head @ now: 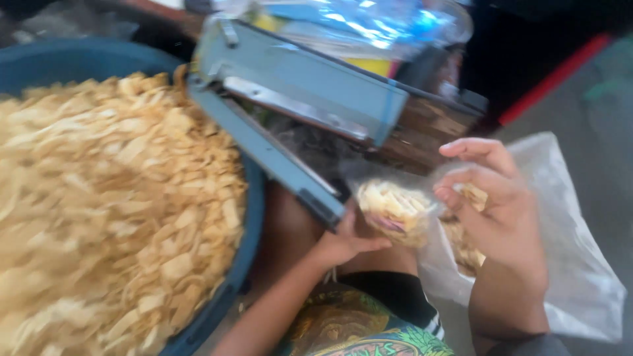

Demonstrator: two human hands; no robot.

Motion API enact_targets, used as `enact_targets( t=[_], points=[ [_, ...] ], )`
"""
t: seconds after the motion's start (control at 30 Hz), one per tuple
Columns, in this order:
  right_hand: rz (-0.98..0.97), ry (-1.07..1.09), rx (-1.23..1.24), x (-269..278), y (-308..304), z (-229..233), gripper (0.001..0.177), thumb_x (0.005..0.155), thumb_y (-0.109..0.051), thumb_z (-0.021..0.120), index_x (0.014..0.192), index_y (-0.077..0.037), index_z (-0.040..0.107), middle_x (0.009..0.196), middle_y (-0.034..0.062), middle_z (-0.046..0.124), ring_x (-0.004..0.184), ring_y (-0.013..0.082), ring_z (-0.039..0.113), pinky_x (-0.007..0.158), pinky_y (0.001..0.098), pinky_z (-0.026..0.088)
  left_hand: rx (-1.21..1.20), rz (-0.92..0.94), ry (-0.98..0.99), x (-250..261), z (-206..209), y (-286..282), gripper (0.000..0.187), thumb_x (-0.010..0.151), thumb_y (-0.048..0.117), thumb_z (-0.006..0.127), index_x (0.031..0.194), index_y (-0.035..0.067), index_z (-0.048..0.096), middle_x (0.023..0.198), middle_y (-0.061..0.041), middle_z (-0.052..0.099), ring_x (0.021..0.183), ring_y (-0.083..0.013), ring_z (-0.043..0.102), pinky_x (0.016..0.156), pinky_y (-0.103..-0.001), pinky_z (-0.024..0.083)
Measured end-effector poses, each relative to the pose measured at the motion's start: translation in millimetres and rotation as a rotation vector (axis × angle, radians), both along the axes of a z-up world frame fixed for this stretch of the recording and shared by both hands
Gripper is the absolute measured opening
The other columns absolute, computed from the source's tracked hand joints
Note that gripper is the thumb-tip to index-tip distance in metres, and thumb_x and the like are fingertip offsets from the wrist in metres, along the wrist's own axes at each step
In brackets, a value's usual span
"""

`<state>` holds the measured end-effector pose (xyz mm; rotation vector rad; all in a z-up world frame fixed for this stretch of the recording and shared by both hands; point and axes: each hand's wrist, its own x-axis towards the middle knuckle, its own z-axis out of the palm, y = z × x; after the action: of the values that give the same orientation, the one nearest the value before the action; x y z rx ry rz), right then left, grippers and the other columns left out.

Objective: Filling small plastic bags with snacks from a large container and sealing them with a heat sealer.

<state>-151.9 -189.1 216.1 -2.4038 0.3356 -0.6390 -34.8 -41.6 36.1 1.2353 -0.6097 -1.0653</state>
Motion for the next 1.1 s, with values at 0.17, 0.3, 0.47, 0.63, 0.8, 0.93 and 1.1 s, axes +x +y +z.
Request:
enact_targets(
  t=[0.17, 0.3, 0.47, 0.63, 0.8, 0.93, 1.1],
  points=[
    [-0.060, -0.278, 0.485, -60.7, -38.8, -60.1, 0.043, 0.093, -0.003, 0.057, 0.134, -0.008, 0.046, 0.138, 0.0097, 0.051, 0.132, 0.0211, 0.051, 0.117, 0.0376, 0.045, -0.125, -0.148, 0.148, -31.2, 16.7, -30.7, 0.083, 0.072, 0.016, 0.082, 0.141, 0.000, 0.040, 0.123, -0.018, 0.065, 0.107, -0.0285, 0.072, 0.093, -0.039, 0.064],
    [-0.231, 0.206, 0.320, -104.5, -26.8, -106.7, 0.125, 0.062, -0.055, 0.076, 0.157, 0.000, 0.018, 0.158, 0.0227, 0.032, 0.136, 0.0350, 0.044, 0.108, 0.0453, 0.041, -0.116, -0.097, 0.196, -50.0, 26.4, -42.5, 0.080, 0.075, 0.011, 0.080, 0.142, -0.001, 0.038, 0.122, -0.018, 0.064, 0.104, -0.0272, 0.071, 0.087, -0.034, 0.063],
    [-0.414, 0.379, 0.687, -139.8, -20.5, -103.5, 0.154, 0.043, -0.035, 0.094, 0.162, -0.003, 0.001, 0.153, 0.0266, 0.045, 0.128, 0.0365, 0.062, 0.107, 0.0461, 0.054, -0.110, -0.207, 0.307, -51.5, 44.6, -40.9, 0.102, 0.071, 0.027, 0.084, 0.152, 0.005, 0.026, 0.138, -0.024, 0.051, 0.112, -0.0364, 0.066, 0.080, -0.039, 0.066],
    [-0.711, 0.133, 0.328, -172.0, -63.2, -35.7, 0.099, 0.056, -0.006, 0.086, 0.144, 0.004, 0.044, 0.116, 0.0190, 0.067, 0.094, 0.0297, 0.072, 0.074, 0.0369, 0.062, 0.057, -0.464, -0.179, -15.5, 108.7, -15.1, 0.079, 0.080, 0.025, 0.072, 0.149, 0.008, 0.038, 0.149, -0.014, 0.046, 0.134, -0.0249, 0.054, 0.103, -0.044, 0.059],
    [-0.838, 0.395, -0.109, -225.4, -106.0, -69.0, 0.086, 0.065, -0.004, 0.087, 0.145, -0.001, 0.055, 0.134, 0.0165, 0.065, 0.113, 0.0322, 0.064, 0.096, 0.0404, 0.050, -0.023, -0.446, -0.136, 1.1, 126.3, 15.3, 0.061, 0.081, -0.007, 0.067, 0.138, 0.009, 0.051, 0.129, -0.009, 0.061, 0.116, -0.0183, 0.070, 0.089, -0.028, 0.067],
    [-0.746, 0.572, 0.025, -240.7, -138.1, -115.4, 0.053, 0.071, 0.003, 0.077, 0.121, -0.014, 0.073, 0.118, 0.0044, 0.072, 0.094, 0.0260, 0.065, 0.087, 0.0368, 0.052, -0.192, -0.376, -0.014, 16.1, 131.4, 44.0, 0.063, 0.079, -0.013, 0.069, 0.137, 0.004, 0.050, 0.131, -0.015, 0.053, 0.112, -0.0258, 0.070, 0.083, -0.032, 0.071],
    [-0.539, 0.870, 0.061, -224.1, -160.3, -184.2, 0.055, 0.074, -0.006, 0.078, 0.127, -0.021, 0.072, 0.147, 0.0017, 0.058, 0.129, 0.0261, 0.057, 0.111, 0.0426, 0.046, -0.324, -0.319, -0.106, 41.7, 90.7, 95.3, 0.068, 0.075, -0.009, 0.079, 0.135, 0.009, 0.053, 0.137, -0.016, 0.048, 0.113, -0.0281, 0.068, 0.076, -0.034, 0.077]
  ],
)
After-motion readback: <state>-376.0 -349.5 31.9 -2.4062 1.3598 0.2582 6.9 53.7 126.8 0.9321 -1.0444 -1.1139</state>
